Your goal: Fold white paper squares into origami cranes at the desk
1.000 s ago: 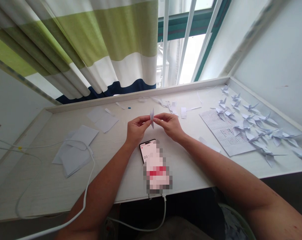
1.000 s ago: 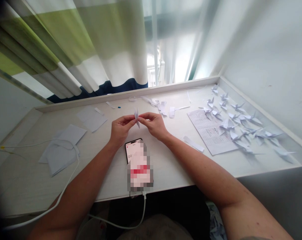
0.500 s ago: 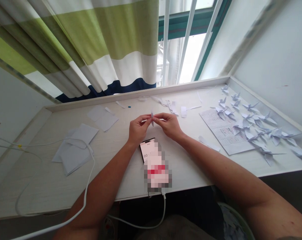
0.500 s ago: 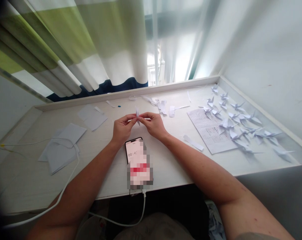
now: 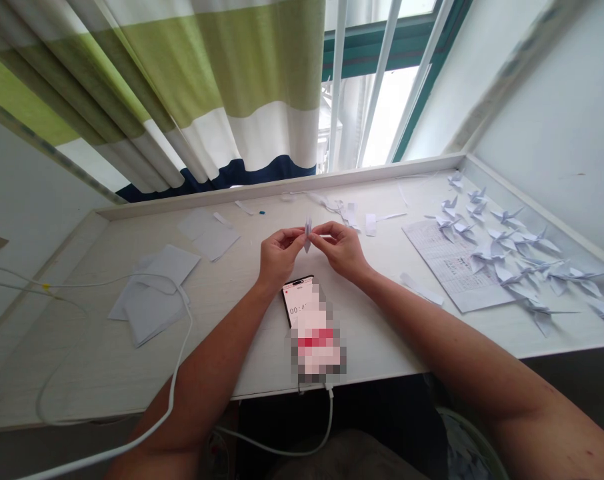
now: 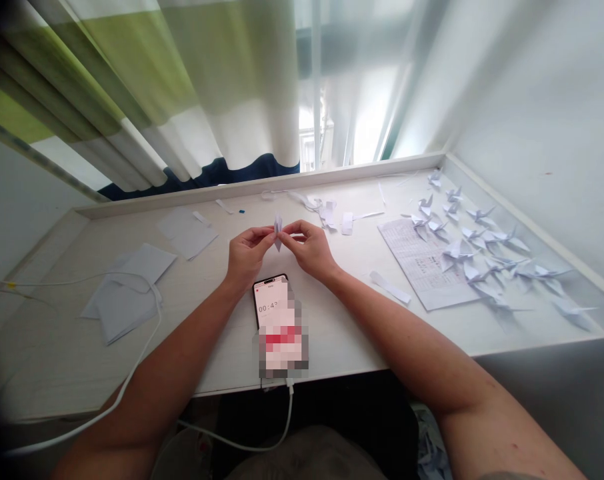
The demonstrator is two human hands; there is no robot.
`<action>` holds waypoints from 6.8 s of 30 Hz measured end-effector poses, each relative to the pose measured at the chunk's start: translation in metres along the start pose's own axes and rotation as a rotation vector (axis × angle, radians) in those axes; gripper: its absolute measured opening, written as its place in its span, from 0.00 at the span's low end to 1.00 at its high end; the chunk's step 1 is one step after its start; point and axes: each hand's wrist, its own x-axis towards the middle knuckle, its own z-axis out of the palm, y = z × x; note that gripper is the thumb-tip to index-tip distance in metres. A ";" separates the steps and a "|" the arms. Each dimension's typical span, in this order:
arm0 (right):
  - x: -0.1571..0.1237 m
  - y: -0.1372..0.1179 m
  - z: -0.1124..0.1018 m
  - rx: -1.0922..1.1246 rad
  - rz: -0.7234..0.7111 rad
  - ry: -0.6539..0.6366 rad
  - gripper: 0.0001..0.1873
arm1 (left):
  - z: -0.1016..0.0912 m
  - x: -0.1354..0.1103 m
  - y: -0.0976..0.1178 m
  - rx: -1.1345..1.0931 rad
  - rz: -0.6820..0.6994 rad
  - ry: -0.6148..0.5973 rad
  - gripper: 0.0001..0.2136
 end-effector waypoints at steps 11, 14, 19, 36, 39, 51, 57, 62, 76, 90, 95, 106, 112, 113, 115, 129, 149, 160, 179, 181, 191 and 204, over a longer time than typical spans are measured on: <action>0.002 -0.001 -0.001 0.012 0.020 0.025 0.13 | 0.000 0.001 -0.003 -0.035 -0.019 0.002 0.14; 0.003 0.000 0.000 0.052 0.010 0.053 0.14 | 0.001 0.001 -0.003 -0.036 0.000 0.016 0.14; 0.003 0.001 0.000 0.082 0.044 0.048 0.17 | 0.003 0.002 -0.003 -0.070 0.029 0.026 0.19; 0.000 -0.004 -0.002 0.034 0.023 -0.034 0.22 | 0.000 -0.002 -0.002 0.021 -0.011 -0.015 0.15; 0.000 -0.003 -0.003 0.023 0.042 -0.033 0.22 | -0.001 -0.001 -0.004 0.060 0.001 -0.015 0.15; 0.000 -0.001 -0.002 0.099 0.076 -0.020 0.19 | -0.001 0.001 0.001 -0.016 0.008 0.025 0.24; 0.002 -0.002 -0.004 0.065 0.068 -0.038 0.23 | -0.001 0.000 0.001 -0.032 -0.034 -0.020 0.24; 0.002 0.000 -0.005 0.071 0.050 -0.032 0.24 | -0.002 0.002 -0.002 -0.041 -0.120 -0.106 0.20; 0.002 -0.003 -0.009 -0.093 0.040 -0.031 0.21 | -0.010 0.003 0.002 0.101 -0.202 -0.159 0.16; 0.002 0.001 -0.007 -0.006 0.106 -0.146 0.24 | -0.012 0.006 0.001 0.127 -0.152 -0.130 0.15; 0.002 0.002 -0.006 0.048 0.113 -0.150 0.25 | -0.012 0.005 0.000 0.101 -0.190 -0.117 0.18; 0.000 -0.002 -0.007 0.073 0.140 -0.227 0.26 | -0.014 0.006 0.005 0.119 -0.146 -0.130 0.18; -0.001 0.001 -0.006 0.000 0.099 -0.269 0.26 | -0.012 0.004 0.009 0.109 -0.236 -0.127 0.18; -0.001 0.000 -0.006 0.006 0.102 -0.272 0.26 | -0.012 0.003 0.010 0.095 -0.255 -0.131 0.18; -0.001 -0.001 -0.006 0.018 0.114 -0.270 0.26 | -0.012 0.003 0.011 0.059 -0.290 -0.146 0.17; 0.000 0.004 -0.010 -0.254 -0.183 -0.146 0.10 | -0.011 0.004 0.014 -0.108 -0.436 -0.177 0.21; 0.007 -0.005 -0.028 -0.916 -0.827 -0.348 0.07 | -0.018 0.006 0.021 -0.166 -0.455 -0.135 0.21; 0.002 -0.004 -0.022 -0.574 -0.604 -0.214 0.06 | -0.019 0.005 0.017 -0.122 -0.264 -0.261 0.13; 0.000 -0.004 -0.012 -0.315 -0.153 -0.080 0.18 | -0.008 -0.002 0.011 0.038 -0.103 -0.225 0.21; -0.001 -0.003 -0.010 -0.290 -0.103 -0.088 0.20 | -0.006 -0.003 0.013 0.031 -0.113 -0.206 0.24; -0.004 -0.004 -0.005 -0.251 -0.057 -0.147 0.21 | -0.005 -0.001 0.009 0.061 -0.177 -0.112 0.22; -0.002 -0.005 -0.006 -0.136 -0.002 -0.162 0.24 | -0.010 0.000 0.014 0.069 -0.249 -0.130 0.21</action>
